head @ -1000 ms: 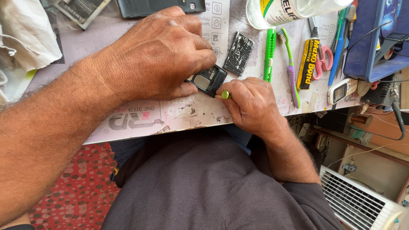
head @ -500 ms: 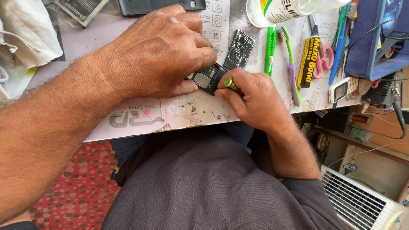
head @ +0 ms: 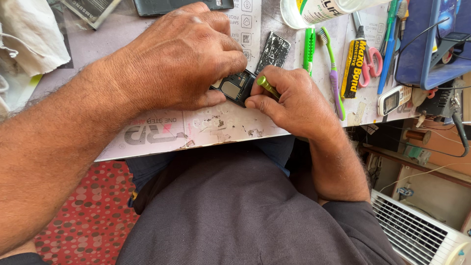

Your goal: The person removes a battery from a mobile phone and then uses a green screwdriver to unscrew and adjust internal components. The phone back cover is placed aside, and the battery is set on the table during the process.

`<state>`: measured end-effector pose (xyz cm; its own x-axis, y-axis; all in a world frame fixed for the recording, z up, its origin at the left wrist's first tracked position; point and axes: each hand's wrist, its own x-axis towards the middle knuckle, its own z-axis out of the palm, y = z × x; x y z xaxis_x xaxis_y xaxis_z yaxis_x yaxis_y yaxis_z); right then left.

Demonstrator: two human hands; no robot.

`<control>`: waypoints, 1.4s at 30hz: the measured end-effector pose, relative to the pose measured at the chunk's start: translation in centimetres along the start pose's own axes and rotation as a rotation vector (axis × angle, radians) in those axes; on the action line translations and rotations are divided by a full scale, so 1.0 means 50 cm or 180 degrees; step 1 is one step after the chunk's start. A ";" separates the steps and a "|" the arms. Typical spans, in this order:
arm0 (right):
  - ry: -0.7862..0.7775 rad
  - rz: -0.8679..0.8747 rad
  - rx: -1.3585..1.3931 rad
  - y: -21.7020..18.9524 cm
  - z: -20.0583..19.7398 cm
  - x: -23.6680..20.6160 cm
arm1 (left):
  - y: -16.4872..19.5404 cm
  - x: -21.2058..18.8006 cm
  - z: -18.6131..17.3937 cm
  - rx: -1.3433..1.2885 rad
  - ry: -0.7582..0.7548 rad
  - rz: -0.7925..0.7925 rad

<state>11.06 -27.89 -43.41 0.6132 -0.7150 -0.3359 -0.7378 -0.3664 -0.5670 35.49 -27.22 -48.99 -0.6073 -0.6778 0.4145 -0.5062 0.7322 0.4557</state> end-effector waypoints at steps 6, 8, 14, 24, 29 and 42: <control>0.0021 0.0001 0.0016 0.004 0.002 0.001 | 0.001 -0.001 -0.003 -0.0038 -0.0124 -0.0073; 0.0062 0.0111 0.0063 0.007 0.003 0.001 | 0.002 -0.001 -0.004 -0.0037 -0.0098 -0.0055; 0.0214 -0.0054 0.0089 0.018 0.012 -0.008 | 0.001 -0.001 -0.003 0.0014 -0.0143 -0.0054; 0.0310 -0.0573 -0.0092 0.018 0.028 -0.027 | 0.000 -0.004 -0.002 -0.0031 -0.0067 -0.0034; 0.0482 -0.0787 -0.0194 0.020 0.036 -0.030 | 0.002 -0.002 -0.001 -0.0003 -0.0112 -0.0056; 0.1067 -0.1310 -0.1010 0.010 0.059 -0.051 | 0.003 -0.002 -0.010 -0.0127 0.0152 0.0083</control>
<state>9.96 -24.48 -45.07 0.7812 -0.6067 0.1468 -0.5392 -0.7744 -0.3310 35.78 -27.07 -48.60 -0.5895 -0.6618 0.4632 -0.4653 0.7469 0.4750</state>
